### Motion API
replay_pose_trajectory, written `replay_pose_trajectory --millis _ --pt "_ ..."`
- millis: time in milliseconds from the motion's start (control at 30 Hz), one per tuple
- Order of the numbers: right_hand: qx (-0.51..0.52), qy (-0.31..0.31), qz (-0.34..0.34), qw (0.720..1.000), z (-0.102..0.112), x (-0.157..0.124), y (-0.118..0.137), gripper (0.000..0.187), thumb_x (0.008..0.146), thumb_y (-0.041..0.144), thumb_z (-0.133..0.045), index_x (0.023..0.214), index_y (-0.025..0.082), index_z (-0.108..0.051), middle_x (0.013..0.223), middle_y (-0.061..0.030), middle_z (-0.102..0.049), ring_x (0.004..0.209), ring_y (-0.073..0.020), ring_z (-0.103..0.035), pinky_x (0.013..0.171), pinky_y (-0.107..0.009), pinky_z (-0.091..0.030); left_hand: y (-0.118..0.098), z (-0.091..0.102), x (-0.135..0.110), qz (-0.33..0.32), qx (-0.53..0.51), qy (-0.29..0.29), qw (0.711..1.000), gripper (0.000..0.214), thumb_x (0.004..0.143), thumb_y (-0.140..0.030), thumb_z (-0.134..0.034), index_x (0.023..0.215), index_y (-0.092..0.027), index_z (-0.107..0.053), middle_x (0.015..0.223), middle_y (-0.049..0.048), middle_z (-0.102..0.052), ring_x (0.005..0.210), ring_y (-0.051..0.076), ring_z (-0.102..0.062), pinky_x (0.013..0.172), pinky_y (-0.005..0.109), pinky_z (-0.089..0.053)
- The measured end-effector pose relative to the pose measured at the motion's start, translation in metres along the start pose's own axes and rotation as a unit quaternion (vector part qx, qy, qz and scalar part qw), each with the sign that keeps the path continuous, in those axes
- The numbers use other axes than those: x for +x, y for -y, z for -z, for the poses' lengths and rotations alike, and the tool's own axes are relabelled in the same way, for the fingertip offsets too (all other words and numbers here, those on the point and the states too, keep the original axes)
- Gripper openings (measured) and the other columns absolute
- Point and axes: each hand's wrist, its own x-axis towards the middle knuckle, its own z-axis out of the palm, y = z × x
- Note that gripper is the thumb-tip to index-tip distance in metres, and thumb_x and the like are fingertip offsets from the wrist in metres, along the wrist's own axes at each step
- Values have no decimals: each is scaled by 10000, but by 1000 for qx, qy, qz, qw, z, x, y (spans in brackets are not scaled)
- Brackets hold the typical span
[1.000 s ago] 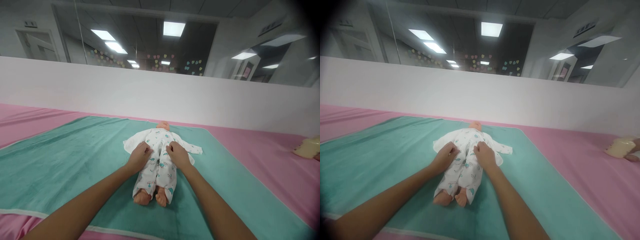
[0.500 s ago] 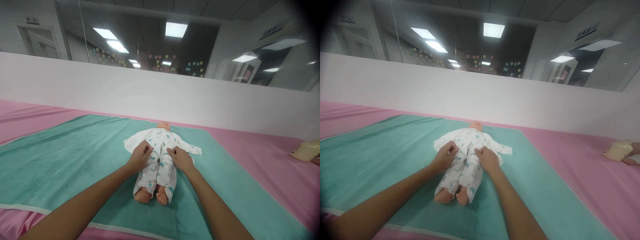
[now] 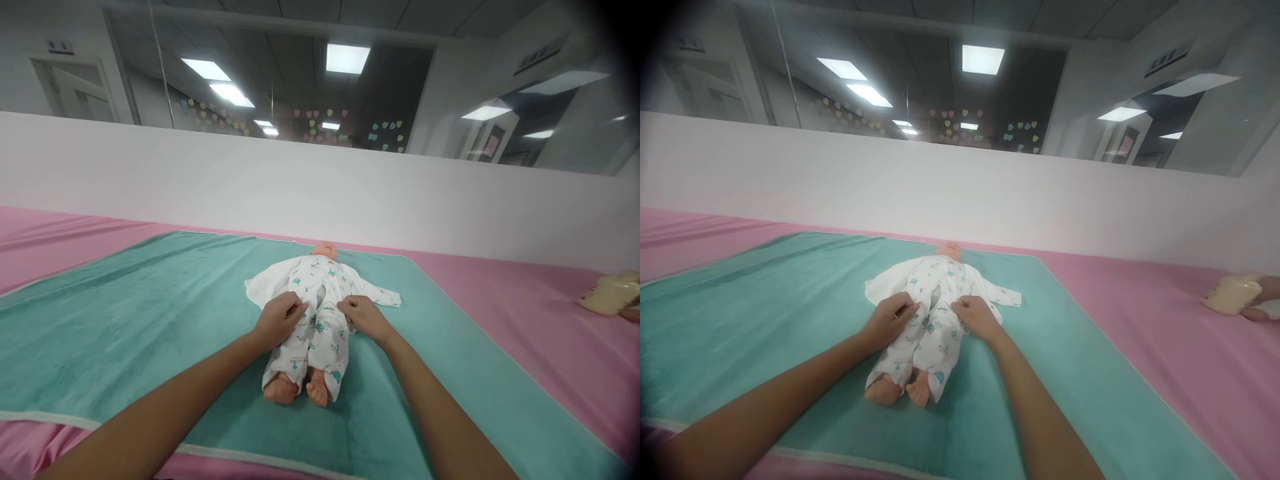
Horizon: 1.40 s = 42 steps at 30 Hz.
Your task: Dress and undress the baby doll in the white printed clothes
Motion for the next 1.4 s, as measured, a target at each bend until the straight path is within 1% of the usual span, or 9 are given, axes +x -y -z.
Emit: replay_pose_trajectory --millis 200,333,400,667,867,1033,1200,1267,1400 --pt "19 43 -17 999 8 -5 0 385 764 440 -484 498 170 -412 445 39 -447 438 -75 -376 462 -204 -308 -1 8 -3 -52 -12 38 998 309 880 -325 -373 611 -179 -413 595 -33 -390 582 106 -383 566 238 -305" --pt "3 230 -22 973 9 -16 7 505 784 564 -446 531 144 -565 479 -3 -543 455 -97 -485 520 -219 -395 -4 18 -4 -142 5 115 983 269 868 -349 -394 675 -187 -486 638 -14 -450 620 120 -423 592 247 -324" --pt "-5 294 -22 956 5 -21 8 518 764 593 -471 566 136 -610 501 -16 -573 472 -109 -517 517 -219 -406 -5 19 -3 -158 26 132 978 271 863 -362 -403 672 -191 -491 638 -8 -458 630 129 -429 592 252 -323" --pt "26 280 -12 960 2 -29 17 432 743 545 -549 586 145 -591 543 -3 -600 505 -95 -507 504 -198 -378 -2 11 -4 -139 43 117 982 300 876 -352 -384 639 -188 -470 629 -8 -451 621 127 -430 575 250 -315" --pt "28 352 -7 936 10 -41 39 362 748 456 -574 571 141 -568 566 6 -592 499 -84 -526 489 -179 -380 -2 10 -4 -125 2 110 986 305 878 -335 -386 630 -185 -481 616 -13 -435 618 121 -428 590 252 -330" --pt "29 367 -15 930 13 -41 39 399 741 510 -564 603 139 -613 571 1 -609 504 -88 -537 521 -191 -413 -3 11 -3 -127 3 116 985 305 880 -336 -377 637 -188 -489 625 -5 -444 631 129 -432 593 257 -333" --pt "2 497 -93 863 12 -46 41 378 664 535 -634 716 163 -667 567 9 -626 539 -109 -587 574 -206 -466 -2 12 -3 -142 25 113 983 319 877 -331 -379 602 -190 -457 593 -10 -422 603 129 -411 576 262 -318" --pt "2 520 -107 848 9 -49 43 370 648 535 -644 694 169 -657 571 13 -629 540 -109 -592 582 -208 -479 -3 12 -4 -144 33 118 982 329 872 -328 -383 580 -192 -448 583 -8 -421 595 130 -401 572 268 -317" --pt "7 479 -66 875 3 -56 45 323 672 483 -638 652 161 -636 591 10 -633 548 -104 -587 561 -194 -463 -6 9 -7 -149 28 127 980 338 863 -320 -392 553 -196 -445 556 -1 -430 592 136 -403 577 275 -328"
